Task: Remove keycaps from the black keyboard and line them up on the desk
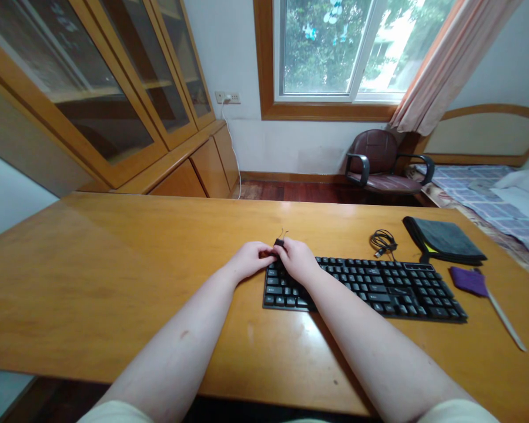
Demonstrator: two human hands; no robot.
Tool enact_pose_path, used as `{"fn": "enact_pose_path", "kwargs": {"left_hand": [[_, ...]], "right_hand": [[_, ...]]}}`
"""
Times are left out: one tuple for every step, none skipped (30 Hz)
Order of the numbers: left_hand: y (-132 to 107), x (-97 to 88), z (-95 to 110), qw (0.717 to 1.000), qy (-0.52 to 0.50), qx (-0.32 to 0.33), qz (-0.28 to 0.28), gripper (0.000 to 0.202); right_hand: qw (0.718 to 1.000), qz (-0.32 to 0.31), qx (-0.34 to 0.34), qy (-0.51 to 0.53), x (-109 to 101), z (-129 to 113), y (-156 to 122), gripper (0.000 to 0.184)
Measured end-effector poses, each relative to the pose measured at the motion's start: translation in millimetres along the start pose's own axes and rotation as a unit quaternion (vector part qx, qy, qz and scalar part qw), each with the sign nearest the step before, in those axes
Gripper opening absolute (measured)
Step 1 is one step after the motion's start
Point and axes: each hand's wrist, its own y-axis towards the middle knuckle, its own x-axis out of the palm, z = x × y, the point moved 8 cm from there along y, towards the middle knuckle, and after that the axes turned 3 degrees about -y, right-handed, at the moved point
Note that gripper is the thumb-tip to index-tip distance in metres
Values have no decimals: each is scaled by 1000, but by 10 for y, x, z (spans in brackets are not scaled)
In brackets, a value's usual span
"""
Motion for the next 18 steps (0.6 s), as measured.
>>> {"fn": "enact_pose_path", "kwargs": {"left_hand": [[-1,-5,4,1000,3,-3,2,23],[-2,-12,5,1000,6,-7,6,23],[-2,-21,7,1000,8,-12,12,23],[-3,-36,10,1000,8,-15,22,23],[-3,-54,16,999,6,-16,35,23],[-4,-77,23,999,2,-15,50,24],[-5,-100,29,998,-4,-14,67,24],[-6,-120,36,997,-12,-13,81,25],[-7,-133,39,995,-23,-11,92,26],[-7,-141,38,994,-38,-11,101,26],[-6,-141,31,993,-57,-13,106,26],[-5,-136,19,991,-80,-16,109,27],[-3,-126,6,988,-104,-19,109,29],[-2,-114,-6,986,-127,-21,109,31],[0,-102,-15,983,-147,-22,107,32],[2,-90,-22,981,-162,-22,104,33],[2,-82,-26,979,-172,-22,104,33],[1,-80,-29,978,-178,-23,104,33]], "right_hand": [[1000,2,11,24,-7,26,7,23],[999,4,22,46,-14,54,11,23],[997,7,31,66,-21,77,13,23],[996,12,35,82,-29,92,14,23],[994,19,36,97,-40,99,12,22],[993,28,33,113,-55,101,9,23],[990,39,27,130,-71,98,5,23],[988,50,19,147,-88,91,1,22],[985,60,9,162,-104,82,-3,22],[982,69,2,174,-119,77,-6,21],[980,75,-2,183,-129,77,-7,21],[978,79,-2,192,-134,82,-7,21],[976,81,1,202,-136,94,-4,22],[973,81,9,214,-134,112,-1,23],[971,81,17,226,-130,132,1,24],[968,80,23,237,-124,145,3,25],[966,79,25,247,-118,153,5,25],[964,78,24,253,-113,155,5,25]]}}
